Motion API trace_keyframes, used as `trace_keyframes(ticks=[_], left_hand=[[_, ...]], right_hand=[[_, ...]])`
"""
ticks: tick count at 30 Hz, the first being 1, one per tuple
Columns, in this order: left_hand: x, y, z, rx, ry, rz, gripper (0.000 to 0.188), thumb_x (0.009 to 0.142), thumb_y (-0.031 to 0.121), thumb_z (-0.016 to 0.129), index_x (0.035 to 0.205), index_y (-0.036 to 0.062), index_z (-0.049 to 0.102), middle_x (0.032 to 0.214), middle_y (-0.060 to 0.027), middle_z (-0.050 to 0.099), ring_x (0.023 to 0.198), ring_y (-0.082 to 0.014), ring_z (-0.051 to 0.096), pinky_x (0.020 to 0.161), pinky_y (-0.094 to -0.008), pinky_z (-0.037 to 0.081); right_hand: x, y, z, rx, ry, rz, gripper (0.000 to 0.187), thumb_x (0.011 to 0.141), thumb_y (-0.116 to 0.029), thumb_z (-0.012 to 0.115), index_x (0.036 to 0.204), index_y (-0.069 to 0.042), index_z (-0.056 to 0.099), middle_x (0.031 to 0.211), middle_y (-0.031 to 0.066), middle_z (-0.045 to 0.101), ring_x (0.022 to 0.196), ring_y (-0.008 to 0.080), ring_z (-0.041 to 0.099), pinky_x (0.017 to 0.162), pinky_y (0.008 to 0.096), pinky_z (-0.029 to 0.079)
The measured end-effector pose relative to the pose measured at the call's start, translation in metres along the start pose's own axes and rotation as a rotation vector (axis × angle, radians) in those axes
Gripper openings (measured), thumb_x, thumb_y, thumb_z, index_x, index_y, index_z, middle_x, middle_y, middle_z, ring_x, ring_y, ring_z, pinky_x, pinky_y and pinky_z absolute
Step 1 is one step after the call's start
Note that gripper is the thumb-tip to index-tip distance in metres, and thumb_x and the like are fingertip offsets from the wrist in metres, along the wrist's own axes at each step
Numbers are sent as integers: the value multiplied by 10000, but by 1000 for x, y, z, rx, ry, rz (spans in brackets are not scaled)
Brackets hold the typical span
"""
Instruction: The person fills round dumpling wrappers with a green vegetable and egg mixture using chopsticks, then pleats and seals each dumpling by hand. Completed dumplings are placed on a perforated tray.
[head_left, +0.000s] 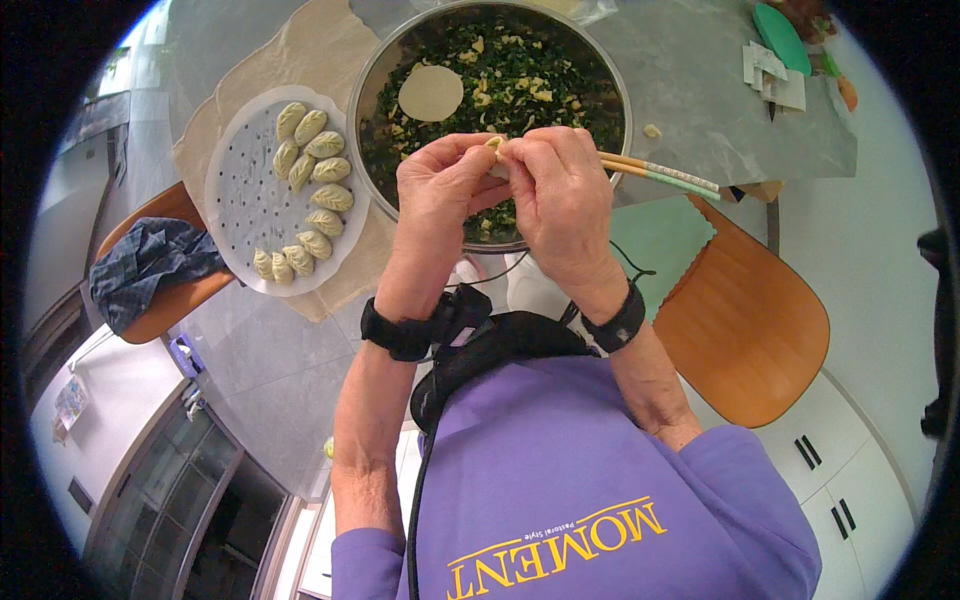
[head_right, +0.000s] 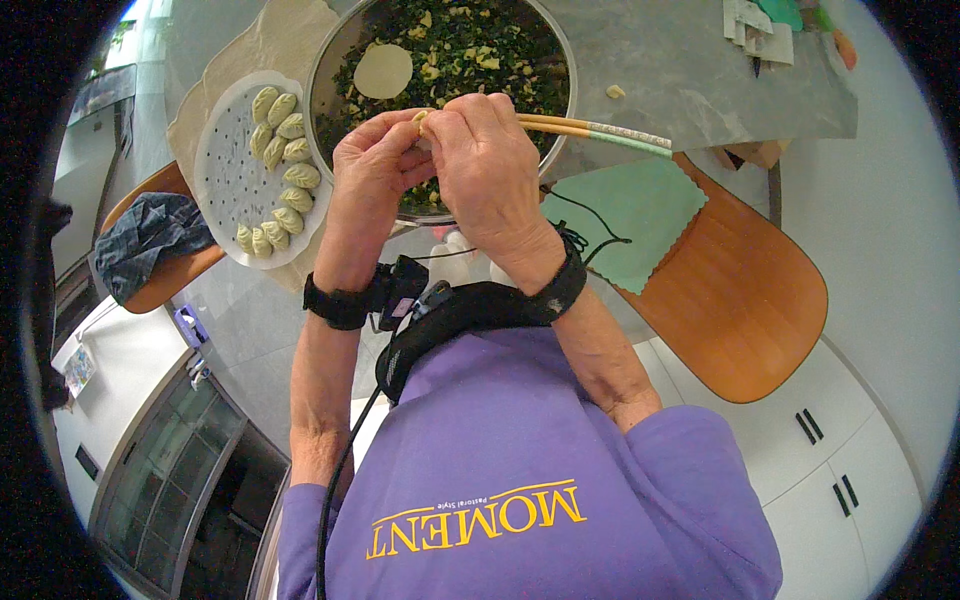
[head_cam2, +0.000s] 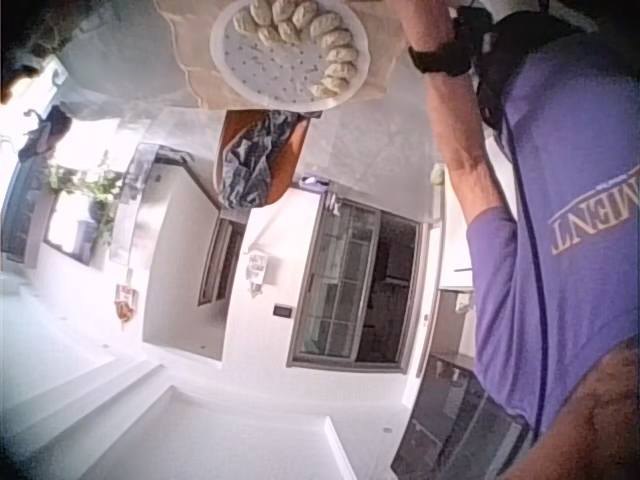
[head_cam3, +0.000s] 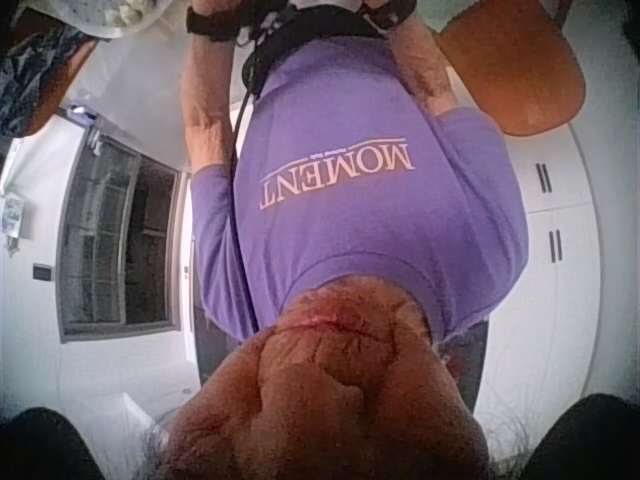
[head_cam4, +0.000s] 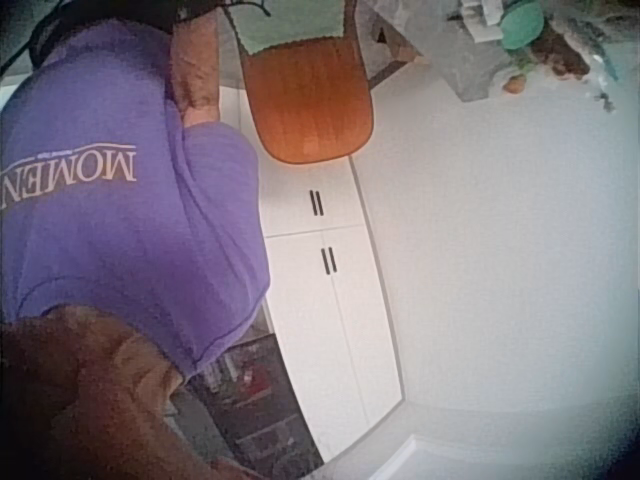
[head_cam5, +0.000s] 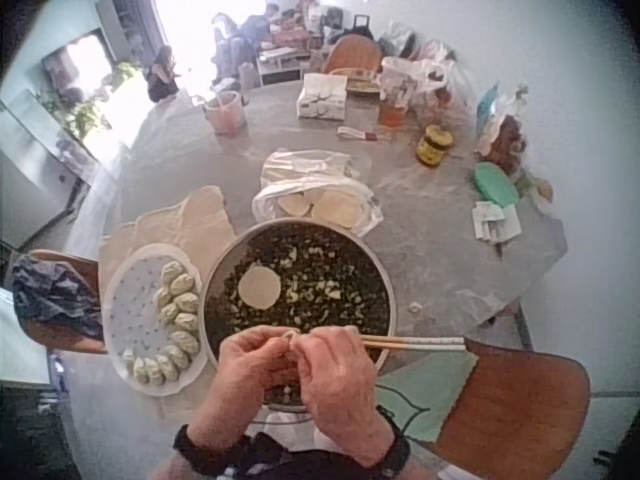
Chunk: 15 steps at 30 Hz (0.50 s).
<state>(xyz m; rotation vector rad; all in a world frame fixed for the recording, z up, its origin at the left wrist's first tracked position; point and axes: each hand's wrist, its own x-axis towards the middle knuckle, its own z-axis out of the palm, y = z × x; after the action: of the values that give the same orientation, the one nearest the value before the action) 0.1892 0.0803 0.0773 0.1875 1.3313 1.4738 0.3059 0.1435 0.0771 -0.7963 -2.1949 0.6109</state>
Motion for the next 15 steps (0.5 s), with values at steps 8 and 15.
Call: trace_keyframes(ticks=[8, 15], left_hand=[[1, -5, -8, -248, -180, -41, 363, 982, 229, 484, 1209, -34, 592, 1069, -93, 649, 989, -176, 641, 885, -387, 547], [2, -9, -8, -308, -239, -82, 403, 1003, 241, 431, 1289, -24, 532, 1048, -83, 626, 1020, -203, 634, 905, -408, 540]], right_hand=[[2, 7, 1, 188, -6, 143, 116, 790, -51, 684, 877, -49, 608, 847, 90, 572, 805, 298, 569, 681, 385, 489], [3, 11, -2, 295, -49, 149, 144, 794, -42, 700, 919, -48, 628, 851, 94, 579, 772, 260, 584, 664, 358, 489]])
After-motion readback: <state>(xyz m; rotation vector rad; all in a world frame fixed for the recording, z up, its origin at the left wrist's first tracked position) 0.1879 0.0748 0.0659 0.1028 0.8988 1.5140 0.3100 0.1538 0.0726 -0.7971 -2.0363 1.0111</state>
